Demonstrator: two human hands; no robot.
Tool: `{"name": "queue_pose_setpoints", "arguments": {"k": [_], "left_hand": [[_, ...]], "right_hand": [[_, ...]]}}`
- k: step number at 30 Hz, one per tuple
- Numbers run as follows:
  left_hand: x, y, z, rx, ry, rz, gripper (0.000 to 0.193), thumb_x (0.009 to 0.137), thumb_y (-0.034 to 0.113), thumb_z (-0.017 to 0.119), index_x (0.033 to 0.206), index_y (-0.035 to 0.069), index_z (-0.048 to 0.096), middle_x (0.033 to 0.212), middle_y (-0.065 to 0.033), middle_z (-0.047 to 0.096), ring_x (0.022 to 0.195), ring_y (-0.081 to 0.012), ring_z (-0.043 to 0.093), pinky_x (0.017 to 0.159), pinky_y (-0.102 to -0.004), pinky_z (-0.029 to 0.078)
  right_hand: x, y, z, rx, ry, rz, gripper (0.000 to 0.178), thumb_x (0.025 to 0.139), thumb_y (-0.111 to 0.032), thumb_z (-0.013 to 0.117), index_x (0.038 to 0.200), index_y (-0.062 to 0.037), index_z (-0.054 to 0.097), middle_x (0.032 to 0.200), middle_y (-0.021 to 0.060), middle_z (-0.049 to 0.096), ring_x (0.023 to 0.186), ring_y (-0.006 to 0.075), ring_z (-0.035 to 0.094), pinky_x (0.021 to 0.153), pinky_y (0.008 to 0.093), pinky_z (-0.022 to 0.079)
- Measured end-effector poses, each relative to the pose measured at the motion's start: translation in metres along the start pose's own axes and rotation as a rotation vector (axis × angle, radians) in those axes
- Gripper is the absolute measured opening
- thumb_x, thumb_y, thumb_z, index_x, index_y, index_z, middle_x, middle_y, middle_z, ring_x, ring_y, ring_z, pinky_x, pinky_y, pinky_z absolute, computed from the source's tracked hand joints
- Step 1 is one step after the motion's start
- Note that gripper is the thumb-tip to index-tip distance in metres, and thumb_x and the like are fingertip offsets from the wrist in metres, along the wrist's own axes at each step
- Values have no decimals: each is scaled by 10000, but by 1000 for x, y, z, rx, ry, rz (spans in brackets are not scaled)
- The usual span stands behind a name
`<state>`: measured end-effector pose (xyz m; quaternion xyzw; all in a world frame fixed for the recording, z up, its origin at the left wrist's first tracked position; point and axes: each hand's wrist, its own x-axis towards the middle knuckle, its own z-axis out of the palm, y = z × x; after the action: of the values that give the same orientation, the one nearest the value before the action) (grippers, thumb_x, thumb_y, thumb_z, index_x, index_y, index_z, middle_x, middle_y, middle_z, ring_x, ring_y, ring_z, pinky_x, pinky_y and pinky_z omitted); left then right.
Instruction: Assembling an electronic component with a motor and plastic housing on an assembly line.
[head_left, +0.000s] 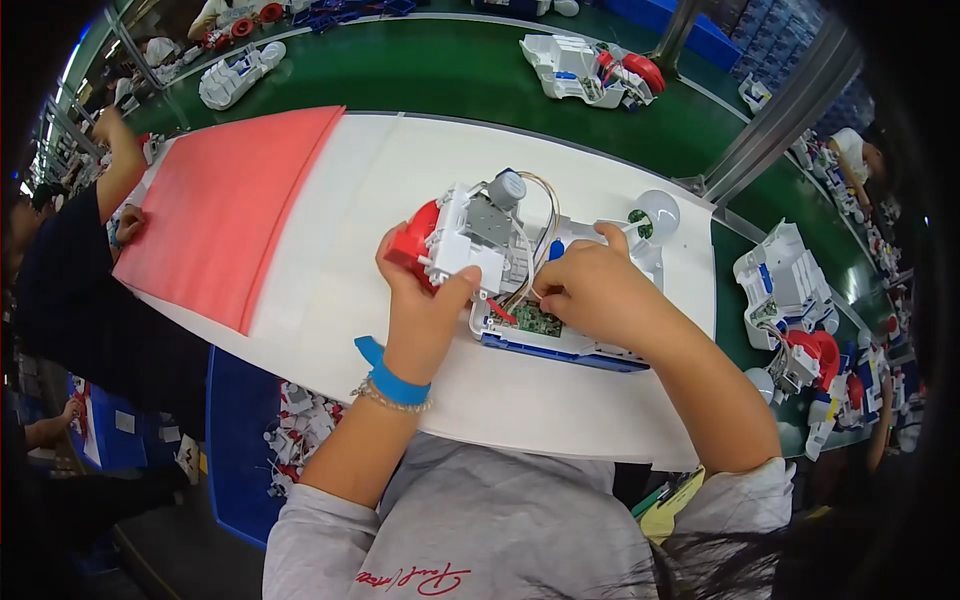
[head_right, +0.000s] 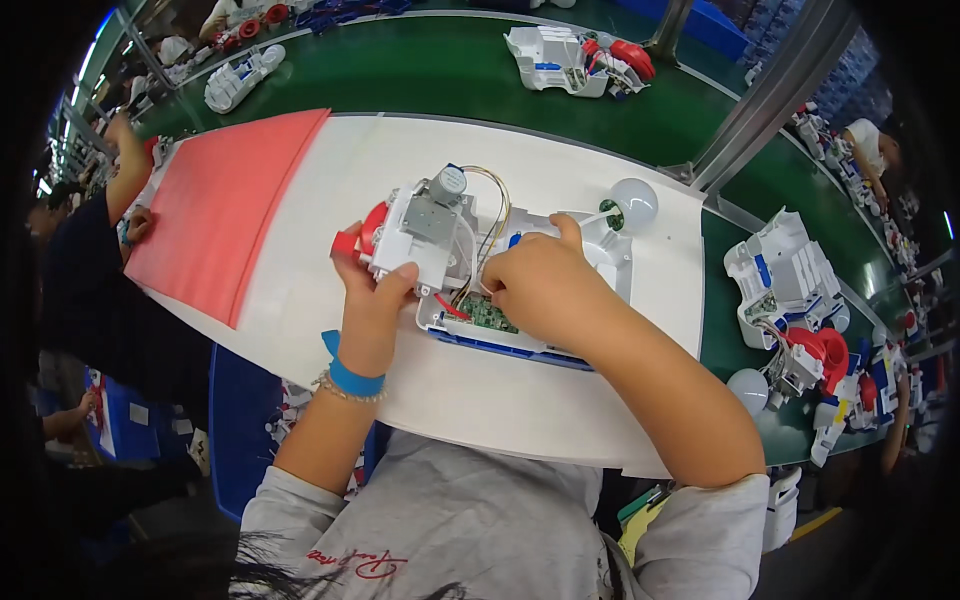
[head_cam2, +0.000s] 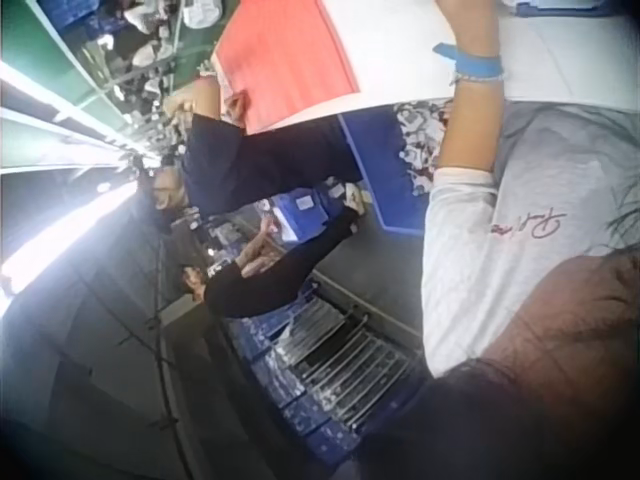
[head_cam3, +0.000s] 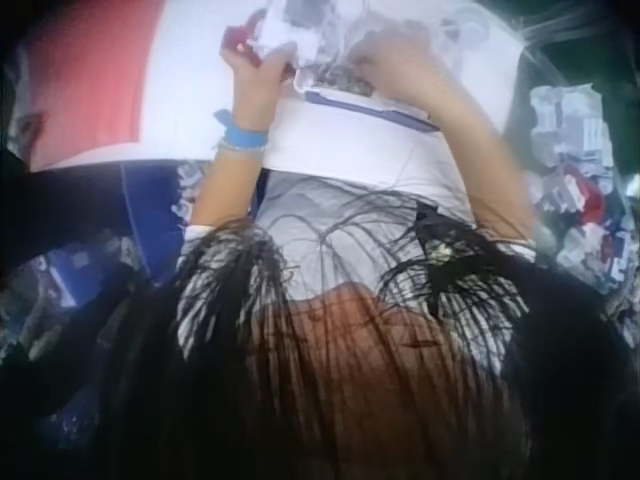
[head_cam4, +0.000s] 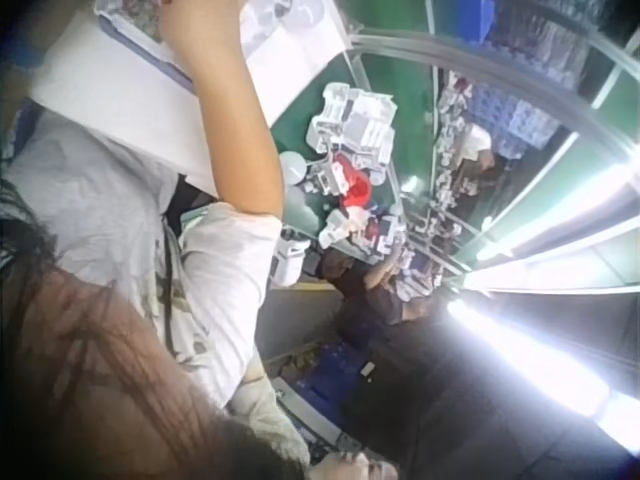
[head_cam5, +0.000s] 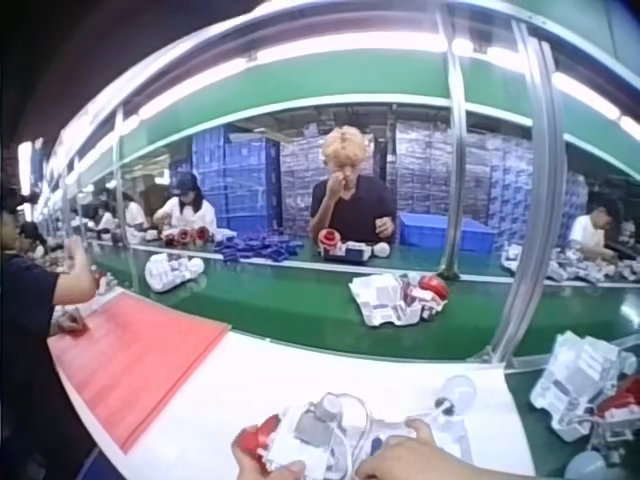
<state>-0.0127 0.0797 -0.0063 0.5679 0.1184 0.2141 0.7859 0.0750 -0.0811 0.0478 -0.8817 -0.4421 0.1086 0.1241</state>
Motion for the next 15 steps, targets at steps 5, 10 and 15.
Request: {"name": "queue_pose_setpoints", "arguments": {"k": [5, 10, 15], "left_hand": [[-7, -4, 0, 33, -114, 258, 851, 709, 23, 664, 1335, 90, 91, 1298, -147, 308, 1190, -233, 378, 977, -367, 368], [-8, -5, -2, -40, -102, 151, 871, 701, 34, 681, 1337, 97, 90, 1310, -141, 296, 1211, -235, 358, 998, -372, 343], [-13, -7, -7, 2, -131, 187, 880, 703, 50, 693, 1338, 88, 84, 1329, -136, 283, 1224, -232, 347, 1013, -371, 324]], "right_hand": [[0, -11, -4, 51, -82, 66, 62, 741, -112, 584, 754, -90, 641, 663, 92, 604, 732, 243, 585, 1028, 497, 207], [-2, -8, 1, 75, -37, 71, 55, 738, -114, 580, 727, -82, 624, 669, 94, 603, 738, 248, 587, 1027, 480, 223], [-6, -6, -1, 74, -51, -9, 43, 731, -117, 598, 730, -78, 615, 695, 88, 601, 777, 243, 583, 1003, 473, 251]]}}
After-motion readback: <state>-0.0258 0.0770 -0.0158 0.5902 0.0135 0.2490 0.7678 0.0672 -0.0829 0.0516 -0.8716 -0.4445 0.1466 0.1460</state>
